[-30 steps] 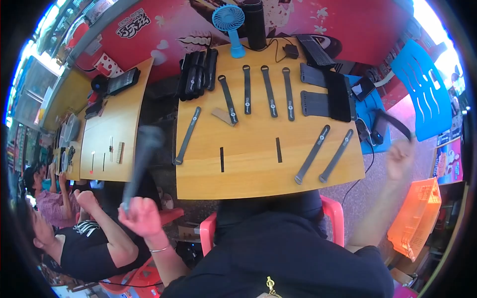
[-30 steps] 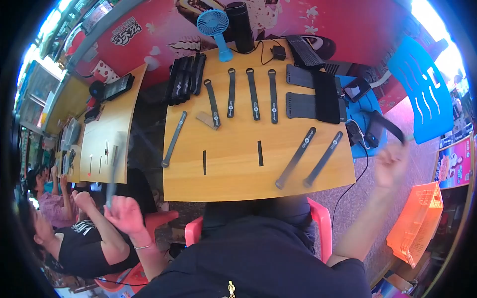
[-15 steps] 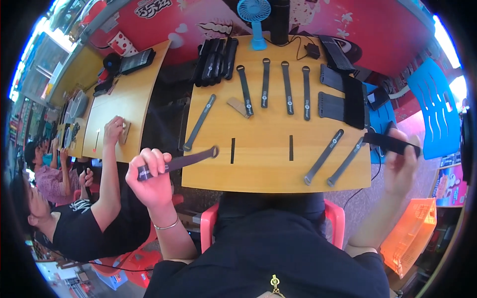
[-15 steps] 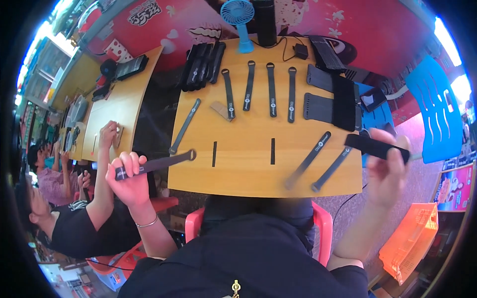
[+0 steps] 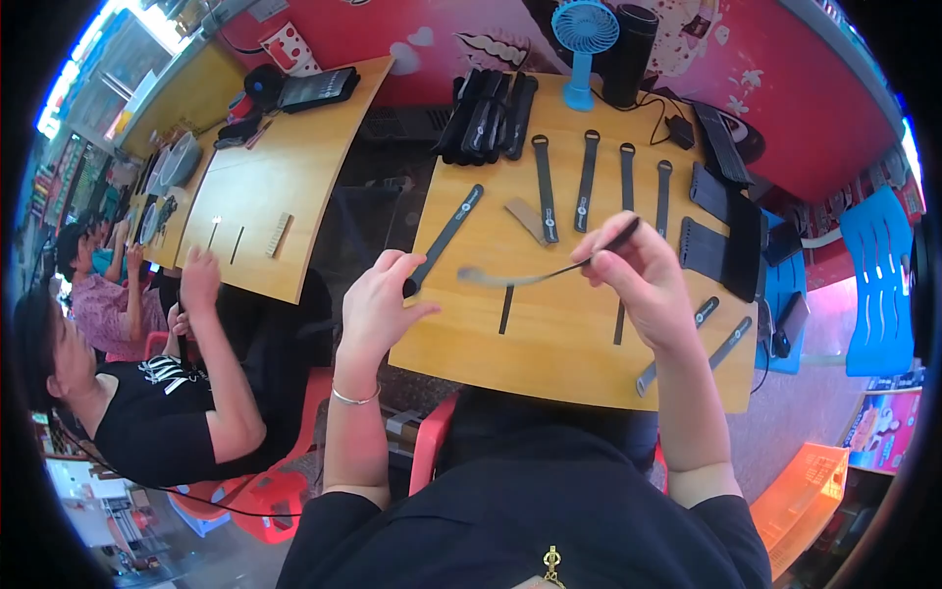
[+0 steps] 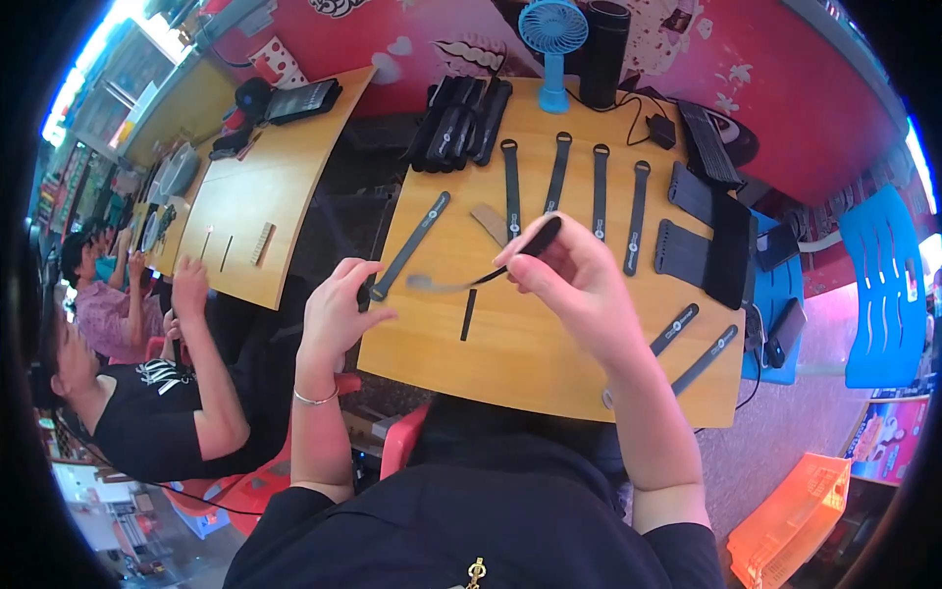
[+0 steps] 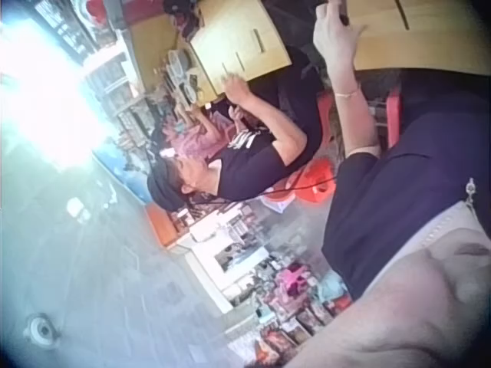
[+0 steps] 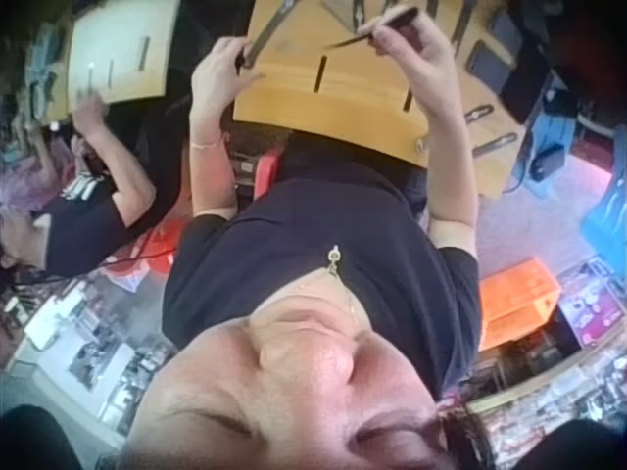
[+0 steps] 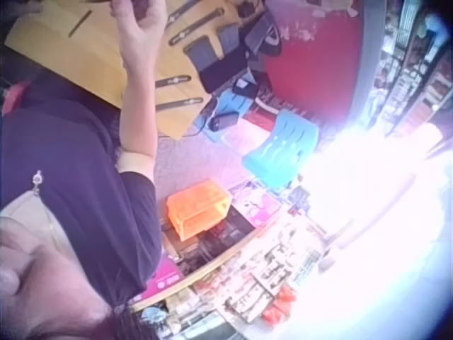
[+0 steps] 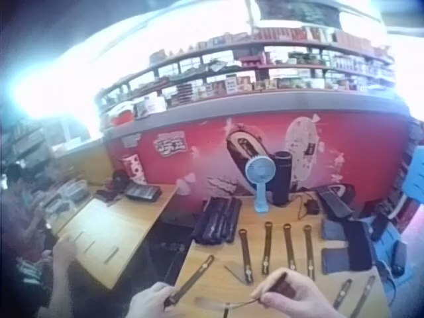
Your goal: Inspecting and organizing several black textile straps on a wooden table.
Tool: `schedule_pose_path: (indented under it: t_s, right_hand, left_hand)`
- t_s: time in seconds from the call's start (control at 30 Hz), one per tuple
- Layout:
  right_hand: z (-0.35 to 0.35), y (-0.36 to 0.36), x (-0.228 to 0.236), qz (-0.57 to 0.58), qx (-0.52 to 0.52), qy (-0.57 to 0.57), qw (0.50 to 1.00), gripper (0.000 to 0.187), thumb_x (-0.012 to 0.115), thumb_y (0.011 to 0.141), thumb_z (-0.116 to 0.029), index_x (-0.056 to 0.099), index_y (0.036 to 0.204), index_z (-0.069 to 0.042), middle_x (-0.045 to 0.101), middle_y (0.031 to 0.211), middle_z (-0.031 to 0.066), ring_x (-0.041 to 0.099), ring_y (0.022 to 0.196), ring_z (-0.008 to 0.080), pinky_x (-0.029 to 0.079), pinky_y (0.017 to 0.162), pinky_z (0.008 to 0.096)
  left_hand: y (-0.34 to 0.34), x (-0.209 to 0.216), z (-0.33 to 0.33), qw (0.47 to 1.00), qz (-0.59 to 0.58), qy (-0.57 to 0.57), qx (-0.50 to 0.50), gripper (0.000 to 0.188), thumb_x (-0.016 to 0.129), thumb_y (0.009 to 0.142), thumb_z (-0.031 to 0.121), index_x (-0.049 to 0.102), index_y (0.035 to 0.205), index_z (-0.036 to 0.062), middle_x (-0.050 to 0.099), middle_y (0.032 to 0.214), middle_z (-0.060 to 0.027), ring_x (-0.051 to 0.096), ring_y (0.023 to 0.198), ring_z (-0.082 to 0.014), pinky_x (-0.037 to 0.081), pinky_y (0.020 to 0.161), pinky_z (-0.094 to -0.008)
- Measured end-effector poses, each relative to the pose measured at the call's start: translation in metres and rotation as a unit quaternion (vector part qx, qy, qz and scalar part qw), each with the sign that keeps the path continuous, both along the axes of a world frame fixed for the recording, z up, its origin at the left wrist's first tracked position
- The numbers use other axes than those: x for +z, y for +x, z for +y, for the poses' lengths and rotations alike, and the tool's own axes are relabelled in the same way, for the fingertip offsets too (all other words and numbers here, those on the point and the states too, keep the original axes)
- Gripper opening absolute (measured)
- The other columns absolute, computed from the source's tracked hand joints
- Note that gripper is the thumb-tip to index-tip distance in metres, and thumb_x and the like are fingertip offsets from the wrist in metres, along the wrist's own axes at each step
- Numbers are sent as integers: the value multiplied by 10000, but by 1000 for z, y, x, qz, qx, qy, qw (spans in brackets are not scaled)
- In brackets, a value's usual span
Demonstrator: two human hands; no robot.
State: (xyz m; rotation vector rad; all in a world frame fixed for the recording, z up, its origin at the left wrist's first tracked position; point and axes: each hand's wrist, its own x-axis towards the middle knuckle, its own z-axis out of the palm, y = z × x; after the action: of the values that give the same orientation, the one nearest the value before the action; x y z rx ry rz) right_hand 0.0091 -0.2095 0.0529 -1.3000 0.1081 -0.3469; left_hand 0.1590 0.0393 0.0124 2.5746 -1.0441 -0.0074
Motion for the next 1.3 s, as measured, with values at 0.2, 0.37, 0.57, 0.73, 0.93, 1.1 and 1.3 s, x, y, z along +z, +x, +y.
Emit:
schedule_pose_path:
  t_s: [0.2, 0.37, 0.57, 0.73, 0.93, 1.1, 1.3]
  right_hand:
    - [-2, 53, -38, 60, 100, -51, 992, 152, 632, 878, -181, 524, 909, -79, 526, 802, -27, 492, 756, 53, 408, 697, 216]
    - [10, 94, -76, 139, 164, 47, 975, 94, 495, 943, -169, 522, 996, -95, 573, 917, 2, 536, 878, 83, 445, 812, 240]
    - [10, 140, -110, 158, 151, -178, 960, 219, 590, 883, -166, 558, 1060, -42, 599, 901, 32, 564, 834, 108, 479, 735, 275]
    - [-3, 174, -111, 149, 134, -353, 914, 316, 690, 787, -133, 547, 1061, -65, 606, 878, 80, 583, 839, 153, 465, 751, 308]
    - [-7, 187, -124, 88, 4, -507, 857, 418, 739, 727, -155, 523, 1079, -91, 597, 840, 105, 586, 846, 294, 458, 784, 377]
    - [-6, 165, -91, -89, -233, -558, 792, 328, 735, 737, -157, 567, 1003, -67, 596, 885, 91, 592, 768, 268, 482, 734, 375]
    - [63, 51, -15, -70, 56, -253, 963, 333, 726, 760, -89, 582, 1056, -39, 544, 1047, 79, 592, 755, 96, 458, 582, 211]
  left_hand:
    - [33, -58, -11, 998, -43, 30, 21, 284, 691, 741, 109, 671, 1021, 158, 569, 948, -57, 607, 824, -241, 506, 692, -352]
    - [58, -76, -26, 998, -35, 47, 20, 308, 653, 749, 63, 681, 1033, 180, 557, 922, -70, 605, 819, -255, 506, 695, -363]
    - [80, -74, -34, 999, -33, 35, -4, 253, 650, 767, 70, 687, 1001, 158, 566, 867, -84, 611, 789, -268, 497, 670, -367]
    - [80, -76, -40, 999, -14, 31, 4, 212, 658, 778, 98, 686, 984, 144, 572, 833, -83, 614, 752, -265, 497, 663, -368]
    - [74, -75, -43, 1000, -4, 21, 20, 236, 676, 776, 148, 672, 1012, 131, 583, 869, -88, 615, 754, -265, 500, 679, -367]
    - [53, -33, -35, 997, 28, -78, 7, 403, 655, 822, 226, 572, 1188, 78, 553, 1025, -137, 606, 794, -235, 488, 691, -345]
    - [-32, 33, -18, 850, 341, -398, -47, 920, 247, 846, 747, 273, 1422, 30, 409, 1211, -72, 405, 718, -75, 308, 557, -212]
